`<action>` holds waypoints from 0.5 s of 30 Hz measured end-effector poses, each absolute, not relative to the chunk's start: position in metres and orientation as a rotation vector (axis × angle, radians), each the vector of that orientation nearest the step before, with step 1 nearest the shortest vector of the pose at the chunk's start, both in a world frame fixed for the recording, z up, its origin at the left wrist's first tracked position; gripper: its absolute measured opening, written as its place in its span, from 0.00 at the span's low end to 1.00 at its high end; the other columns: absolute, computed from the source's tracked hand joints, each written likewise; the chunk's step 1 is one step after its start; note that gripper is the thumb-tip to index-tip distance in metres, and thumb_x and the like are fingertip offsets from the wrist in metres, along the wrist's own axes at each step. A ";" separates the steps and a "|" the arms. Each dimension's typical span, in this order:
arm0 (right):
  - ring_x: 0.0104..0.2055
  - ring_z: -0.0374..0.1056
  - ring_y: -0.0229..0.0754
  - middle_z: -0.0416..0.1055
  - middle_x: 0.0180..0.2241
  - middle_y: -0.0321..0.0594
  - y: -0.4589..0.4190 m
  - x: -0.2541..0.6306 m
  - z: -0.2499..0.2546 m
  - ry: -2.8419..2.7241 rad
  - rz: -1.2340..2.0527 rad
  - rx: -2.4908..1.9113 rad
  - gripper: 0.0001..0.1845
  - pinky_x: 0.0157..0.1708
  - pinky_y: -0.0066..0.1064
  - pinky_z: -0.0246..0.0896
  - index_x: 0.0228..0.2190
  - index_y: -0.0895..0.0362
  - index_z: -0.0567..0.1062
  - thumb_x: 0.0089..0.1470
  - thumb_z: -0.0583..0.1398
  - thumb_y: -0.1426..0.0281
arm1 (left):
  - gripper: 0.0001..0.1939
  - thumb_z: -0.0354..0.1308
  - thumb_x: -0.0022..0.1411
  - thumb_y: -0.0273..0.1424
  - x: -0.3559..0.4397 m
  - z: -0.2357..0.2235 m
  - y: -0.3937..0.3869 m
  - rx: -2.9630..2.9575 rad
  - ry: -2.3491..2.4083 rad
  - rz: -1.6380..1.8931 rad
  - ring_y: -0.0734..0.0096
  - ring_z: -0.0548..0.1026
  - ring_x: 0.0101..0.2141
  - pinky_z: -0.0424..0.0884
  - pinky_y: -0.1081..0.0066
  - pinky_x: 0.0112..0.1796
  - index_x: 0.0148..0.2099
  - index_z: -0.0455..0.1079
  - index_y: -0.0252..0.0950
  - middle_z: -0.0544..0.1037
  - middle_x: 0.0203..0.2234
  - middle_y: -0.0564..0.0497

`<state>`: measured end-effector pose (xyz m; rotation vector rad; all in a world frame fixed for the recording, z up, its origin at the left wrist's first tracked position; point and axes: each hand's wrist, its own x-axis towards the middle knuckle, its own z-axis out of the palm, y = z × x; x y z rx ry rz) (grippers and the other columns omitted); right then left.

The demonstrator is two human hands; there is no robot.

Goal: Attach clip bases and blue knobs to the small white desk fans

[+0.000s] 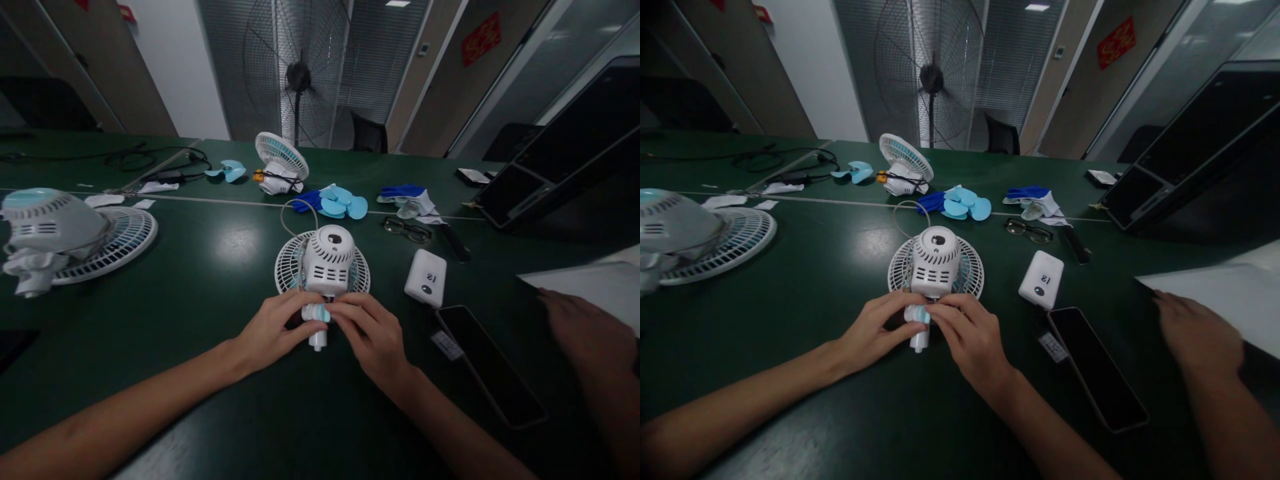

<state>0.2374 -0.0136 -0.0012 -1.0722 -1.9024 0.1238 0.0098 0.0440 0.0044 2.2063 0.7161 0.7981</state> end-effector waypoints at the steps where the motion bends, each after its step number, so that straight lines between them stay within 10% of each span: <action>1: 0.44 0.76 0.44 0.76 0.43 0.42 -0.013 0.238 -0.001 -1.887 0.126 -1.095 0.10 0.44 0.40 0.77 0.47 0.52 0.79 0.66 0.61 0.75 | 0.15 0.61 0.72 0.39 0.010 0.004 0.044 2.202 0.724 0.805 0.65 0.77 0.39 0.73 0.67 0.42 0.58 0.74 0.41 0.80 0.45 0.47; 15: 0.38 0.73 0.41 0.71 0.43 0.40 -0.014 0.240 0.002 -1.901 0.219 -1.108 0.13 0.31 0.32 0.76 0.49 0.52 0.77 0.63 0.63 0.72 | 0.16 0.62 0.72 0.39 0.009 0.001 0.045 2.197 0.741 0.822 0.64 0.77 0.40 0.73 0.67 0.41 0.57 0.74 0.41 0.80 0.46 0.47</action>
